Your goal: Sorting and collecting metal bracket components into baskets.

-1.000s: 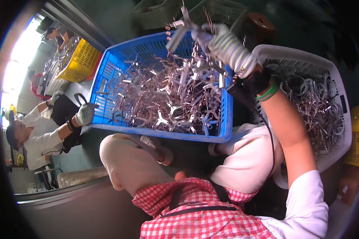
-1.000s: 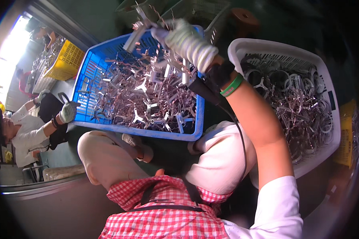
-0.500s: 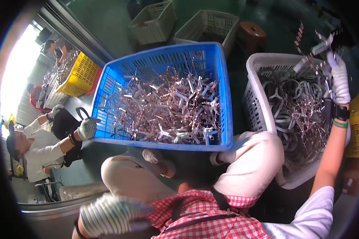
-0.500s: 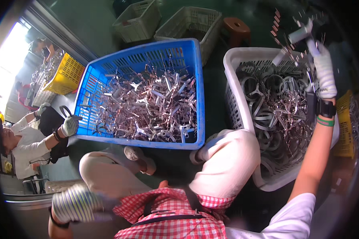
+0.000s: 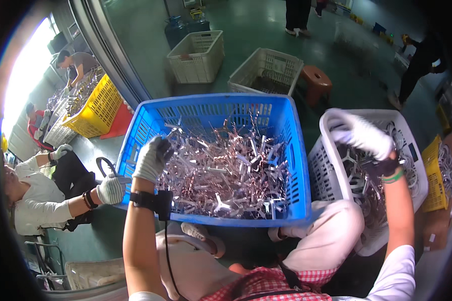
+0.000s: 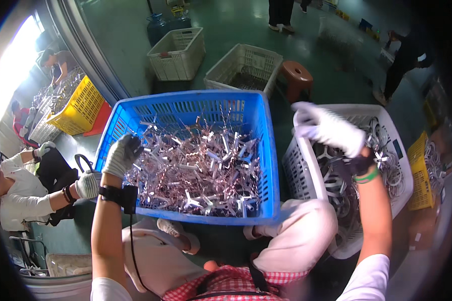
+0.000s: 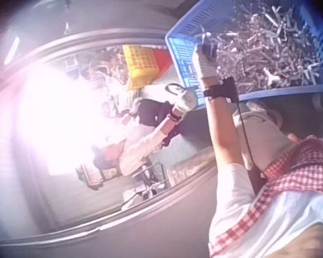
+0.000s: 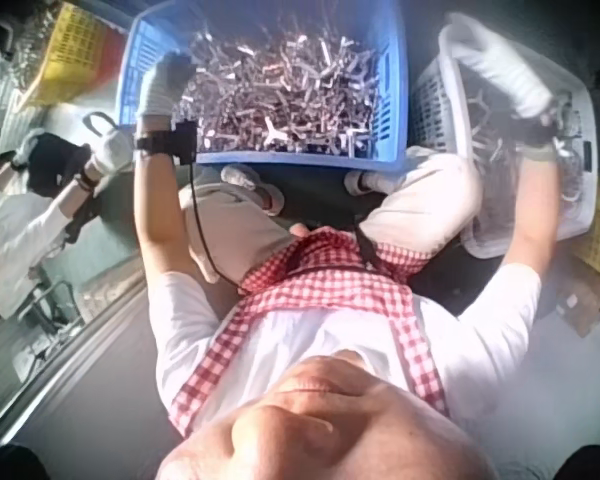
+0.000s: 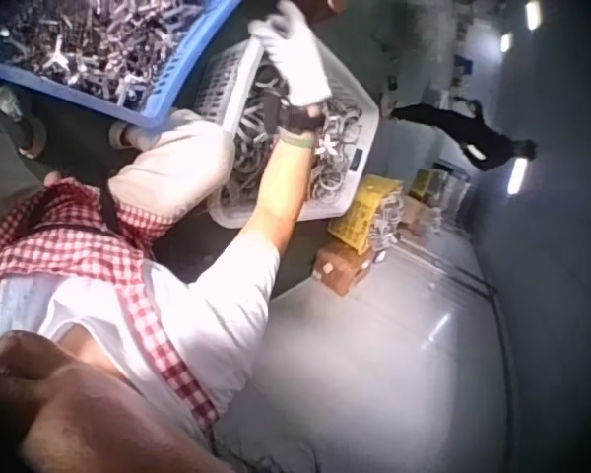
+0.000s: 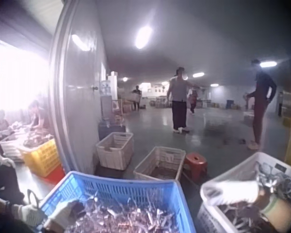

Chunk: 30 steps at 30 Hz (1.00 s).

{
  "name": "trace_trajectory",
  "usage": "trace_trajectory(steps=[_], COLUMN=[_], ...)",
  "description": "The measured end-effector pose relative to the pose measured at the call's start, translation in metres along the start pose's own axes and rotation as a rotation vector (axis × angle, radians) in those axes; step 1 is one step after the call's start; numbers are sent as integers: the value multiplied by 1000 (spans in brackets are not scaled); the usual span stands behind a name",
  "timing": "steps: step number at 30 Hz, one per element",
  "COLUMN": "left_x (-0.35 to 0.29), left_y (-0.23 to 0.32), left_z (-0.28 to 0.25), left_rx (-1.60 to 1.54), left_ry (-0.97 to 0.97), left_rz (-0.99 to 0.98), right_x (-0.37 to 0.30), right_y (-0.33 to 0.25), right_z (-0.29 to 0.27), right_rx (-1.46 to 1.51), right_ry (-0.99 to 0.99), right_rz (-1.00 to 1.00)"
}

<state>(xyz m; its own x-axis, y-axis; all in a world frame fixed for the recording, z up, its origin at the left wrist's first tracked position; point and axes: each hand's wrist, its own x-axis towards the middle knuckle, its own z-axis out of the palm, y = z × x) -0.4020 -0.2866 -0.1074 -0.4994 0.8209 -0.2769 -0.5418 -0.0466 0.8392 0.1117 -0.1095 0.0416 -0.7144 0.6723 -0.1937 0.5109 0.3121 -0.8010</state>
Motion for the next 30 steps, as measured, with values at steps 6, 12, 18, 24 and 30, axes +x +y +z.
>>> trace_trajectory(steps=[6,12,18,24,30], left_x=[31,1,-6,19,36], left_y=[-30,-23,-30,-22,-32], left_z=[-79,-81,-94,-75,-60], left_rx=[6,-104,-259,-274,-116], left_ry=[419,206,405,526,422], left_rz=[-1,-275,-331,-515,-557], right_x=[145,267,322,327,344], right_y=[-70,-83,-38,-20,-21], right_z=[159,285,353,372,368], right_rx=[-109,-276,-88,-122,-115], right_ry=[-441,-400,-394,-459,-482], right_rz=[-349,-187,136,27,83])
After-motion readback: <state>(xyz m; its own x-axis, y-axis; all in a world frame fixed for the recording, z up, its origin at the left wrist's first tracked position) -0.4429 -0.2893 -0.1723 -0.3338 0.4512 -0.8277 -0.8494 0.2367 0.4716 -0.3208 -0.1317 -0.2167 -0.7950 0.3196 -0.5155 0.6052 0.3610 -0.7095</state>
